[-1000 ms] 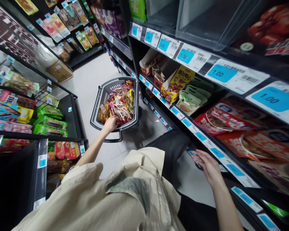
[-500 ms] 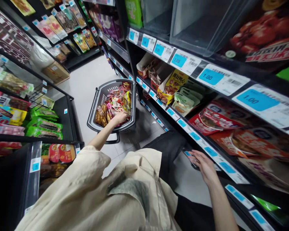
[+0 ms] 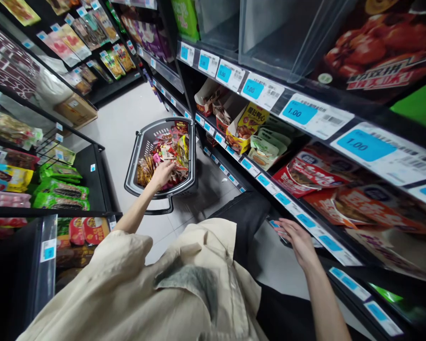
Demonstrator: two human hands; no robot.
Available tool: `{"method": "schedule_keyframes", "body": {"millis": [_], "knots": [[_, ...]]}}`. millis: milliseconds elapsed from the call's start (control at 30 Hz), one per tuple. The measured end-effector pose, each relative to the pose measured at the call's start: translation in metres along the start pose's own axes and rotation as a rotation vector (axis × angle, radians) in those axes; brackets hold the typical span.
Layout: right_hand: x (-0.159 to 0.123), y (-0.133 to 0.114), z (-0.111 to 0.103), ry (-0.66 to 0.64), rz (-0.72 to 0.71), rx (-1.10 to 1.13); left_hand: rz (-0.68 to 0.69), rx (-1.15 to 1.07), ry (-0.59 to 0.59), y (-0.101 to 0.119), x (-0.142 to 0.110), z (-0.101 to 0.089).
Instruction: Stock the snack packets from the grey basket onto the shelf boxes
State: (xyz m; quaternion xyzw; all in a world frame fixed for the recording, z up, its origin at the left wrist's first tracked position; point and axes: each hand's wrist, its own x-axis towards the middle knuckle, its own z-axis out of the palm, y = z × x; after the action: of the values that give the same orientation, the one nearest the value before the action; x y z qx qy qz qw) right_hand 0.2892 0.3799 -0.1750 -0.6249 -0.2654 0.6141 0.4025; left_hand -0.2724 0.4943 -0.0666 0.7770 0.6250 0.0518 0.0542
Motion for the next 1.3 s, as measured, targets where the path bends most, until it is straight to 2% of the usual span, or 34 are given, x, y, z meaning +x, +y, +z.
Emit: {"method": "schedule_keyframes", "body": {"millis": [100, 167, 267, 333, 400, 433, 533, 633, 733, 867, 1067, 1133, 1233, 1300], "knots": [[0.004, 0.003, 0.002, -0.012, 0.002, -0.026, -0.224, -0.128, 0.351, 0.000, -0.011, -0.019], [0.006, 0.005, 0.003, -0.024, -0.003, -0.045, -0.374, -0.306, 0.565, 0.007, -0.012, -0.027], [0.005, 0.004, 0.006, -0.064, -0.032, -0.072, -0.444, -0.680, 0.672, 0.037, -0.007, -0.030], [0.001, 0.000, 0.009, -0.114, -0.054, -0.088, -0.425, -0.976, 0.672, 0.071, -0.002, -0.024], [-0.004, -0.005, 0.013, -0.184, -0.077, -0.090, -0.412, -1.287, 0.609, 0.115, -0.002, -0.013], [-0.008, -0.007, 0.016, -0.226, -0.087, -0.083, -0.419, -1.440, 0.539, 0.140, -0.004, -0.005], [-0.018, -0.011, 0.026, -0.362, -0.124, -0.021, -0.501, -1.794, 0.204, 0.216, -0.019, 0.022], [-0.026, -0.011, 0.035, -0.428, -0.195, 0.103, -0.609, -1.960, -0.143, 0.280, -0.042, 0.050], [-0.032, -0.012, 0.036, -0.430, -0.263, 0.211, -0.680, -1.974, -0.356, 0.320, -0.062, 0.070], [-0.039, -0.017, 0.030, -0.382, -0.346, 0.295, -0.615, -1.837, -0.483, 0.338, -0.073, 0.081], [-0.045, -0.021, 0.026, -0.190, -0.309, 0.051, -0.441, -1.568, -0.635, 0.344, -0.081, 0.086], [-0.045, -0.023, 0.025, -0.196, -0.295, 0.033, -0.426, -1.537, -0.593, 0.344, -0.082, 0.089], [-0.046, -0.026, 0.021, -0.241, -0.284, -0.002, -0.406, -1.449, -0.414, 0.340, -0.080, 0.094], [-0.046, -0.028, 0.020, -0.261, -0.274, -0.011, -0.394, -1.415, -0.365, 0.337, -0.079, 0.095]]}}
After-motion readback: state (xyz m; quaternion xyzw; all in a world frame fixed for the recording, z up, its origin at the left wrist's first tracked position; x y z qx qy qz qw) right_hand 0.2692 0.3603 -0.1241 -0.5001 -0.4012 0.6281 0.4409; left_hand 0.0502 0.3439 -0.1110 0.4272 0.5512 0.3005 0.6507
